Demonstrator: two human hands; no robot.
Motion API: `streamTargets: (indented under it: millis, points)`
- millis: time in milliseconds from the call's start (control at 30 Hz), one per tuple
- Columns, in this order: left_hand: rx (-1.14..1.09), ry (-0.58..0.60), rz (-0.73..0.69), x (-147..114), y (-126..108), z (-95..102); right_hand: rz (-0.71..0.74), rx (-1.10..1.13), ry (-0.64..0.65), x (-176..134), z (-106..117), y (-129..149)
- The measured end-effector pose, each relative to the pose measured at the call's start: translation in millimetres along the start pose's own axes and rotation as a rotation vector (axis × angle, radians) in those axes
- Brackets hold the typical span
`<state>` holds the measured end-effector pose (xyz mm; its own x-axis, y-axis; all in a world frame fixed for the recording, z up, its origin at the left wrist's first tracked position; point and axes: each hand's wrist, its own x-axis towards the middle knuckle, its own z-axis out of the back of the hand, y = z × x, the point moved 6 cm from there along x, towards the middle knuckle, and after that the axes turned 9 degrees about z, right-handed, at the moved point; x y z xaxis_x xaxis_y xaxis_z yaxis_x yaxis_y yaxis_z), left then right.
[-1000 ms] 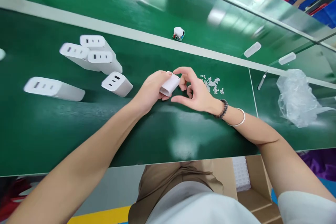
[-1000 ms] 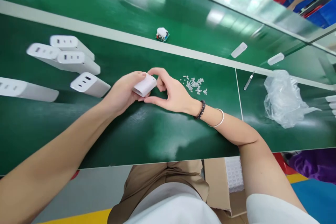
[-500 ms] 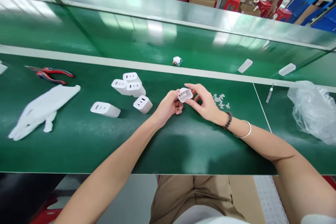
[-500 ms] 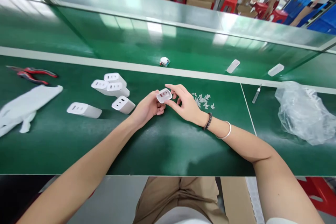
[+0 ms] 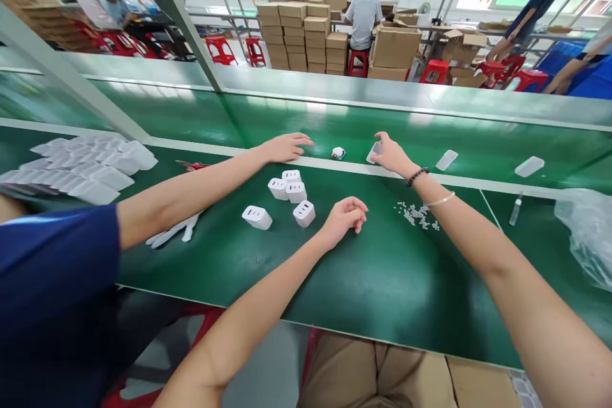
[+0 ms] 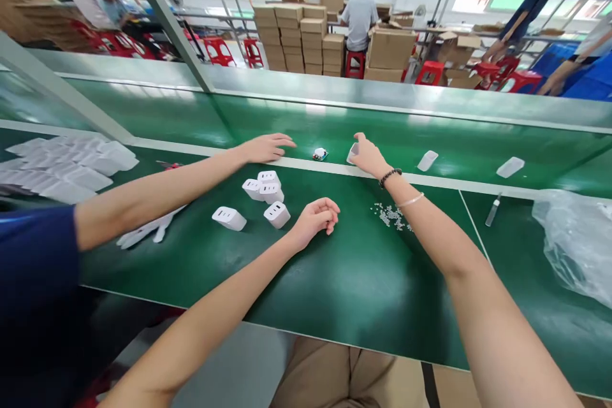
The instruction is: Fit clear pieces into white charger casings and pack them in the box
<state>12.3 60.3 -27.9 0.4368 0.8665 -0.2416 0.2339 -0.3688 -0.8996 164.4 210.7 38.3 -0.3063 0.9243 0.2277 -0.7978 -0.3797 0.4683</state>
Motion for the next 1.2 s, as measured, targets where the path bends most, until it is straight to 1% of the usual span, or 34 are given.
streamTargets:
  millis: [67, 133, 200, 233, 300, 400, 467, 500, 533, 567, 600, 633, 667, 700, 733, 767, 800, 867, 933, 1000, 1067, 1133, 1200]
  points:
    - [0.047, 0.027, -0.01, -1, 1, -1.1, 0.002, 0.028, 0.058, 25, -11, -6]
    - [0.098, 0.049, -0.021, -3, 1, -1.6, 0.029, 0.062, 0.088, 36, -22, -3]
    - [0.144, 0.069, -0.03, -3, 1, -2.0, 0.053, 0.082, 0.083, 32, -25, 0]
    - [0.164, 0.079, -0.032, -3, 2, -2.3, 0.068, 0.085, 0.068, 25, -22, 0]
    - [0.2, 0.094, -0.033, -1, 5, -3.0, 0.125, 0.077, 0.037, 1, -8, -1]
    - [0.262, 0.093, -0.034, -1, 7, -5.5, 0.212, 0.053, -0.019, -56, 24, -10]
    - [0.319, 0.072, -0.044, -6, 3, -8.8, 0.188, 0.046, -0.091, -102, 45, -25]
    - [0.417, 0.041, -0.078, -13, -3, -11.1, 0.151, 0.039, -0.122, -124, 52, -35]
    - [0.577, -0.017, -0.13, -21, -12, -13.2, 0.099, 0.03, -0.156, -145, 58, -46]
    - [0.793, -0.109, -0.186, -32, -23, -14.9, 0.037, 0.023, -0.168, -165, 61, -57]
    - [1.042, -0.234, -0.231, -45, -34, -15.7, -0.024, 0.031, -0.162, -183, 61, -68]
    - [1.287, -0.385, -0.251, -58, -46, -15.1, -0.075, 0.049, -0.139, -197, 59, -78]
    - [1.487, -0.544, -0.234, -71, -57, -12.3, -0.113, 0.072, -0.112, -209, 56, -85]
    - [1.615, -0.688, -0.182, -82, -67, -7.3, -0.135, 0.098, -0.087, -219, 53, -89]
    - [1.695, -0.791, -0.116, -91, -74, -1.4, -0.143, 0.123, -0.068, -225, 50, -92]
    - [1.74, -0.841, -0.051, -97, -78, 4.9, -0.14, 0.142, -0.056, -229, 47, -92]
    - [1.757, -0.844, 0.006, -100, -79, 11.0, -0.128, 0.148, -0.049, -231, 45, -91]
    - [1.724, -0.759, 0.067, -99, -73, 21.3, -0.094, 0.124, -0.051, -231, 42, -88]
    - [1.61, -0.657, 0.041, -93, -65, 26.9, -0.053, 0.077, -0.067, -229, 39, -84]
    - [1.428, -0.581, -0.04, -88, -59, 28.1, -0.029, 0.052, -0.111, -226, 37, -81]
    - [1.204, -0.521, -0.125, -82, -57, 27.2, -0.037, 0.058, -0.141, -223, 36, -79]
    - [0.957, -0.463, -0.189, -76, -56, 26.6, -0.062, 0.066, -0.143, -222, 36, -77]
    - [0.705, -0.385, -0.205, -68, -54, 26.9, -0.074, 0.064, -0.124, -220, 35, -73]
